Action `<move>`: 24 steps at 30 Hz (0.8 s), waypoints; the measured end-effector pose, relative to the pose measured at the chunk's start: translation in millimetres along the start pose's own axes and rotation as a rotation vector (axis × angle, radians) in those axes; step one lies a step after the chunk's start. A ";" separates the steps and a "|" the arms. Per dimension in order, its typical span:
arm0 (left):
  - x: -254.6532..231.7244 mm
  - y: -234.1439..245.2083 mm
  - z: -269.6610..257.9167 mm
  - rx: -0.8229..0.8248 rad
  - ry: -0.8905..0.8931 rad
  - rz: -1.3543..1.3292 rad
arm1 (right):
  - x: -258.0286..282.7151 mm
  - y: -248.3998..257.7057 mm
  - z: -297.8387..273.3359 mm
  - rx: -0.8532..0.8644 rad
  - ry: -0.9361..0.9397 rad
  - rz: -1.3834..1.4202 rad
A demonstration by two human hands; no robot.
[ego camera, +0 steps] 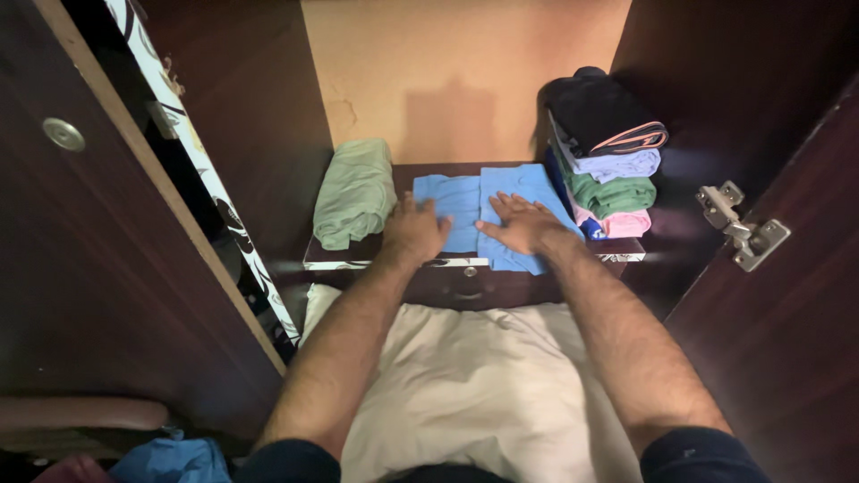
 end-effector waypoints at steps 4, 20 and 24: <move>8.8 9.1 12.0 -0.026 0.177 -0.079 | -9.1 -2.6 -2.2 -0.013 -0.010 -0.017; 11.2 65.3 51.4 -0.452 -0.117 -0.437 | 21.3 -2.9 5.9 -0.089 0.017 0.121; 31.9 114.7 40.0 -0.482 -0.165 -0.358 | 76.2 -9.0 31.7 -0.185 0.130 0.256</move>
Point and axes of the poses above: each hand's wrist, its own z-axis towards the middle knuckle, its own y-axis out of the back of the hand, x = y × z, the point moved 8 cm from there along z, towards the middle knuckle
